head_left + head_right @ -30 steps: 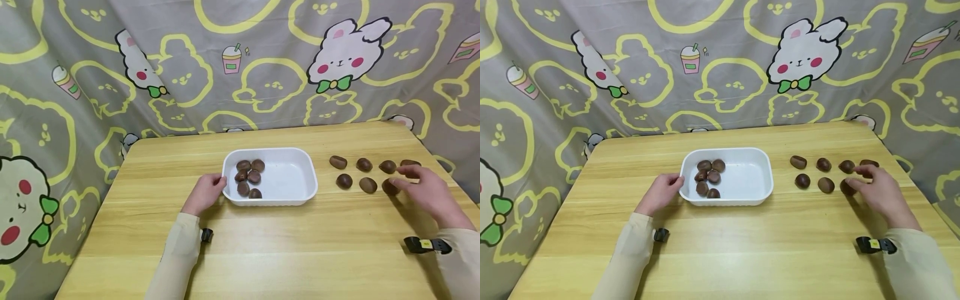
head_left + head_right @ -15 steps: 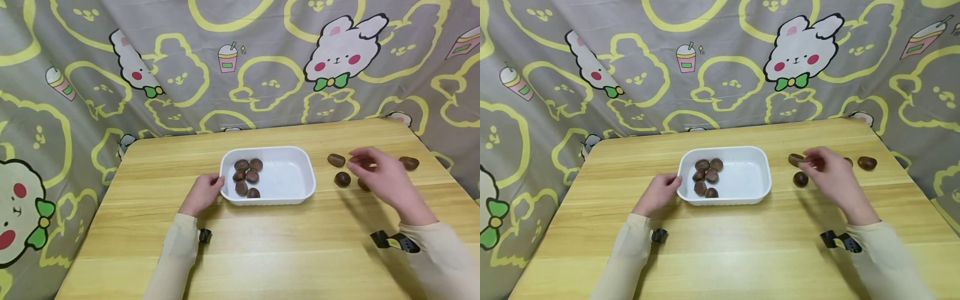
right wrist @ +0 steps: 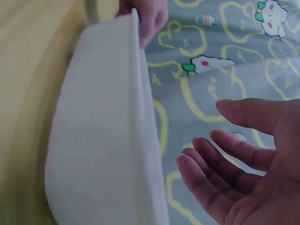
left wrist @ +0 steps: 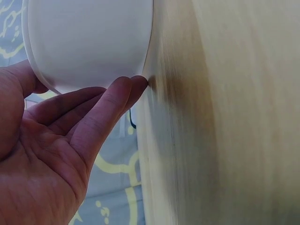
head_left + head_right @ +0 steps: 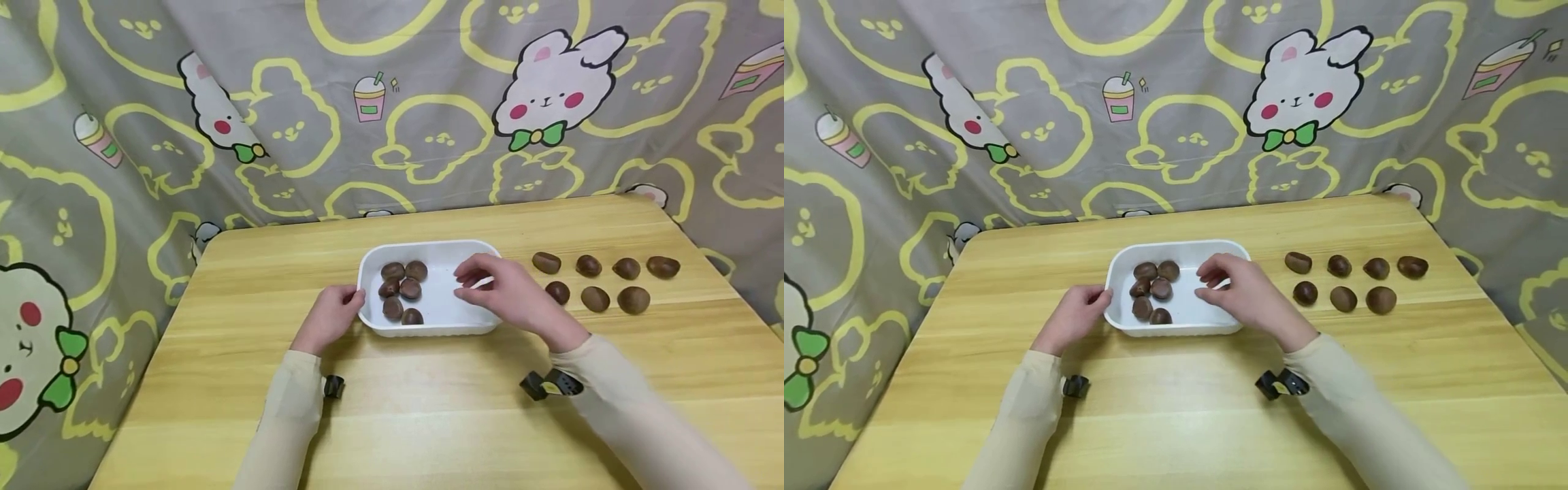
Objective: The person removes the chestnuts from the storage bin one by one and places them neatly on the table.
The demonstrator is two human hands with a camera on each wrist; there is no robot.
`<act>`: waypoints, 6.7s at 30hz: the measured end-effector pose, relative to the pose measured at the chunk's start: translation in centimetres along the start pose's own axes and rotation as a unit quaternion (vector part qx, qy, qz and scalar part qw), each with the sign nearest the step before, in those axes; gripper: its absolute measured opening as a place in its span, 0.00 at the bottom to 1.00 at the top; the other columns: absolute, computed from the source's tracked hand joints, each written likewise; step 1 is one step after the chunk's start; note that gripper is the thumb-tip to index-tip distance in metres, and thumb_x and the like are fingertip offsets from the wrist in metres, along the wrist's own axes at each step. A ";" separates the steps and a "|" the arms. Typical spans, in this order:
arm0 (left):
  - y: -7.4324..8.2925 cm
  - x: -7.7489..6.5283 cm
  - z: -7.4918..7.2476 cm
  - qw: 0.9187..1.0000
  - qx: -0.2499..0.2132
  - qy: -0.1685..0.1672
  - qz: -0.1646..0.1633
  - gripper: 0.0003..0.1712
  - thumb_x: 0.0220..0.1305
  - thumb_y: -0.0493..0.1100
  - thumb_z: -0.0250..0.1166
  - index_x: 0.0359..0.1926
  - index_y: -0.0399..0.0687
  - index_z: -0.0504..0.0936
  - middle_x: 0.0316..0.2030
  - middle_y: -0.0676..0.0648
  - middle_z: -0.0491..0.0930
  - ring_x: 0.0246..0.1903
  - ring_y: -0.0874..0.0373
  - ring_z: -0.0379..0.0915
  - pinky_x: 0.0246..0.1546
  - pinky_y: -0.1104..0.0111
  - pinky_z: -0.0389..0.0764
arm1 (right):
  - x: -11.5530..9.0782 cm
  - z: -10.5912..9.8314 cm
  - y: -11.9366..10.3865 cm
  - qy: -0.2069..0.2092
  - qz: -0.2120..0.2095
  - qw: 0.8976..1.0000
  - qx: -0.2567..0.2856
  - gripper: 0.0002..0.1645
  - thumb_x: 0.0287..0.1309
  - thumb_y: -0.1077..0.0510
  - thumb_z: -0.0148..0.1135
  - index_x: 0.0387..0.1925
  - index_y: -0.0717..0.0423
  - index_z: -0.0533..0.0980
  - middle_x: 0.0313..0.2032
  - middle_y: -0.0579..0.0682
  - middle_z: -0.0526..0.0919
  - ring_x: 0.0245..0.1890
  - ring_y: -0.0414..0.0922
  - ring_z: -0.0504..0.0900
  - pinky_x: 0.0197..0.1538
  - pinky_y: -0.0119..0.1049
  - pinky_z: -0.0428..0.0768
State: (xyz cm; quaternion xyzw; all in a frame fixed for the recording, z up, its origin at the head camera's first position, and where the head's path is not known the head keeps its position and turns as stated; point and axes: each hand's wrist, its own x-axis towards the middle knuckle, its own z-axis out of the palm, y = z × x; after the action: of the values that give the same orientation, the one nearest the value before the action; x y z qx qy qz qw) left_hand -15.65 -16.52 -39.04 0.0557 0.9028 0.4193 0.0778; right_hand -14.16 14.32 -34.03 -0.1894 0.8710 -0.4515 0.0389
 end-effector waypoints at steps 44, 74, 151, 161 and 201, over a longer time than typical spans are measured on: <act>-0.2 -0.1 0.1 1.000 0.008 0.019 0.000 0.17 0.73 0.46 0.54 0.43 0.42 0.86 0.25 0.49 0.76 0.26 0.54 0.69 0.28 0.64 0.70 | 5.6 7.8 0.9 -0.177 0.002 0.981 -0.074 0.08 0.51 0.58 0.74 0.33 0.54 0.83 0.26 0.41 0.81 0.30 0.37 0.78 0.41 0.36 0.76; -0.3 -0.2 0.0 1.000 0.000 0.016 -0.012 0.16 0.73 0.46 0.54 0.44 0.42 0.86 0.24 0.48 0.75 0.24 0.55 0.67 0.26 0.64 0.69 | 5.1 4.1 1.8 -0.125 0.040 0.991 -0.007 0.15 0.50 0.55 0.75 0.39 0.55 0.82 0.32 0.45 0.82 0.35 0.43 0.80 0.43 0.40 0.76; -0.2 -0.4 0.1 1.000 -0.007 0.015 -0.001 0.16 0.71 0.45 0.57 0.46 0.40 0.86 0.29 0.47 0.81 0.27 0.56 0.71 0.29 0.65 0.73 | -8.4 -16.7 12.3 0.057 0.161 0.982 -0.074 0.27 0.62 0.51 0.67 0.55 0.63 0.72 0.38 0.36 0.81 0.36 0.27 0.76 0.34 0.26 0.74; 0.1 -0.1 0.0 1.000 -0.002 0.018 -0.004 0.16 0.72 0.47 0.56 0.43 0.42 0.87 0.24 0.48 0.77 0.23 0.56 0.68 0.25 0.65 0.70 | -10.1 -18.0 13.3 0.076 0.178 0.976 -0.102 0.30 0.62 0.48 0.67 0.56 0.64 0.72 0.39 0.38 0.78 0.36 0.27 0.73 0.33 0.26 0.73; 0.2 -0.4 0.1 1.000 0.012 0.012 0.014 0.17 0.73 0.46 0.54 0.45 0.42 0.87 0.25 0.48 0.78 0.25 0.55 0.69 0.27 0.64 0.71 | -14.2 -19.4 20.7 0.019 0.264 0.964 -0.037 0.31 0.67 0.54 0.61 0.52 0.82 0.65 0.34 0.39 0.80 0.30 0.33 0.79 0.34 0.34 0.81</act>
State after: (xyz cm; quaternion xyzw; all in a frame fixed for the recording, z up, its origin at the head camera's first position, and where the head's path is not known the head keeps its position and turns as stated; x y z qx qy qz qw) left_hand -15.27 -16.43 -38.92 0.0639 0.9079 0.4099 0.0603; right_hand -11.78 45.25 -40.64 0.0546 0.9070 -0.3957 0.1336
